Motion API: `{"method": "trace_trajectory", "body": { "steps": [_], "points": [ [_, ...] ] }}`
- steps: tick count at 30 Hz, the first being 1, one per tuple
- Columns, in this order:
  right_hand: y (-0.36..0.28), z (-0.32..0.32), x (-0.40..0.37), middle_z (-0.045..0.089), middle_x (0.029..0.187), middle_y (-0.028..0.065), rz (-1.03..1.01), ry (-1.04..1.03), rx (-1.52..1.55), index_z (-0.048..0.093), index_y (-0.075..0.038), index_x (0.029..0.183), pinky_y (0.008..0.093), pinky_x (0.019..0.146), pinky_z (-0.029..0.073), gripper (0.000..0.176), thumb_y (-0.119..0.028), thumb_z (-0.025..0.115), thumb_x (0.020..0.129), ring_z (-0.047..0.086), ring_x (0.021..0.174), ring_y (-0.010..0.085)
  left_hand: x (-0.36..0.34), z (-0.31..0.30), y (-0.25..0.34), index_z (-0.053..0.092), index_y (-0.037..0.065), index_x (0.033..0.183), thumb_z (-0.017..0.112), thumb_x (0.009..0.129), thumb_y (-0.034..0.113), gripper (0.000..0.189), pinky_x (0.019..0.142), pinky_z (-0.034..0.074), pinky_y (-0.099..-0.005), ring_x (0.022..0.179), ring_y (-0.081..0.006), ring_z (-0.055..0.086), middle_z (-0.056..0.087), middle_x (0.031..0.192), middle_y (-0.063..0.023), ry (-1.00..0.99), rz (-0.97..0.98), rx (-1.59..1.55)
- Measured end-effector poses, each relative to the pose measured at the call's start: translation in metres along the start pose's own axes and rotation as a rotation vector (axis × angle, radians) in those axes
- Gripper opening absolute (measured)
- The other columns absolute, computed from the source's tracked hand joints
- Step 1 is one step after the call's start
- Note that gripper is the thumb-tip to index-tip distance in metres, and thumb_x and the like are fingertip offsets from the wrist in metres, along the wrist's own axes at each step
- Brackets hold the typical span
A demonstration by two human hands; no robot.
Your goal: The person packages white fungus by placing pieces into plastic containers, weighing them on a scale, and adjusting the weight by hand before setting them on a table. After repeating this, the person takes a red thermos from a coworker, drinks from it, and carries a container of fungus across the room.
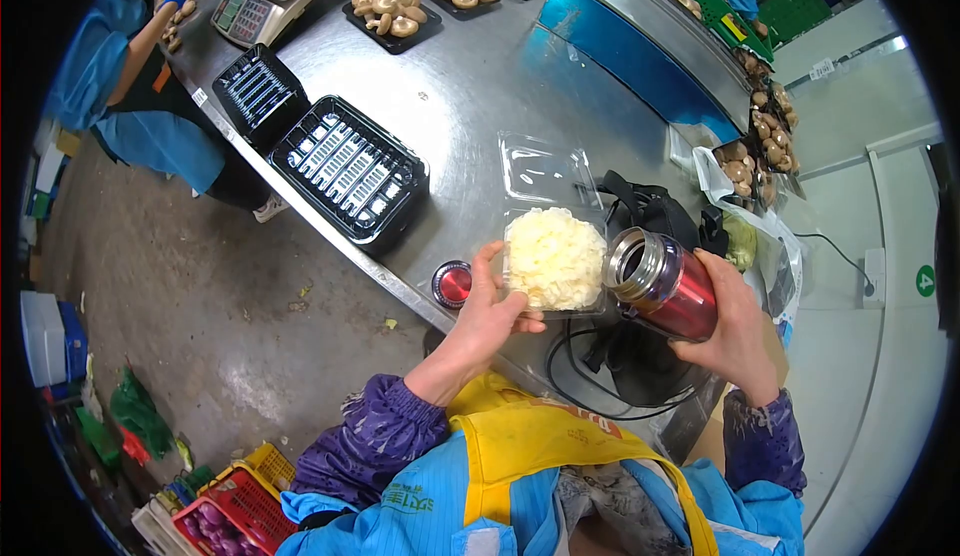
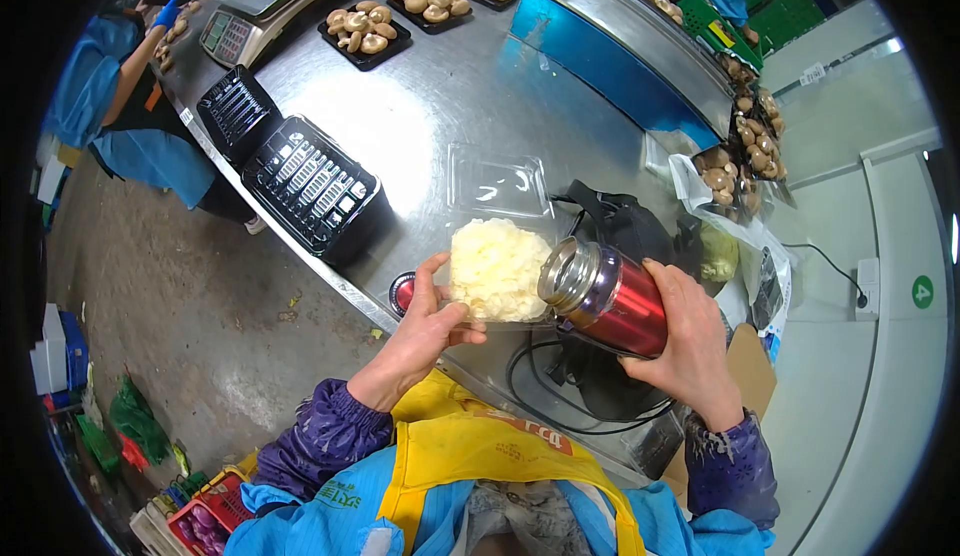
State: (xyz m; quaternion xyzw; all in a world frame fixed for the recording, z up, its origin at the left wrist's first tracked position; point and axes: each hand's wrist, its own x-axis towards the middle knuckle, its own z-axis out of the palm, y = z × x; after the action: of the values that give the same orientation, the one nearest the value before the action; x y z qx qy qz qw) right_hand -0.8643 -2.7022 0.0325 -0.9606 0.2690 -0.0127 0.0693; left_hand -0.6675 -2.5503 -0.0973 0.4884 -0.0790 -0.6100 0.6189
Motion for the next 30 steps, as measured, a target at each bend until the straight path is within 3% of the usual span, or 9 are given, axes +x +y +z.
{"method": "trace_trajectory", "body": {
  "steps": [23,30],
  "points": [
    [-0.007,-0.002,-0.005,0.049,0.114,0.0161,-0.002,-0.024,0.004,0.04,-0.006,0.124,0.0388,0.086,0.039,0.086,-0.017,0.074,0.045,0.05,0.103,0.0323,-0.001,0.003,-0.005,0.005,0.011,0.134,0.04,0.083,-0.002,0.063,0.068,0.053,-0.0278,0.078,-0.0178,0.056,0.042,0.103,-0.0143,-0.03,-0.005,-0.001],
    [-0.001,0.004,-0.013,0.048,0.117,0.0142,0.117,0.095,0.446,0.036,-0.004,0.126,0.0357,0.094,0.036,0.09,-0.016,0.075,0.047,0.048,0.109,0.0286,-0.005,0.009,0.0,0.005,0.011,0.135,0.04,0.082,-0.002,0.065,0.068,0.053,-0.0284,0.079,-0.0178,0.056,0.044,0.106,-0.0144,-0.017,0.003,-0.007]
  ]
}}
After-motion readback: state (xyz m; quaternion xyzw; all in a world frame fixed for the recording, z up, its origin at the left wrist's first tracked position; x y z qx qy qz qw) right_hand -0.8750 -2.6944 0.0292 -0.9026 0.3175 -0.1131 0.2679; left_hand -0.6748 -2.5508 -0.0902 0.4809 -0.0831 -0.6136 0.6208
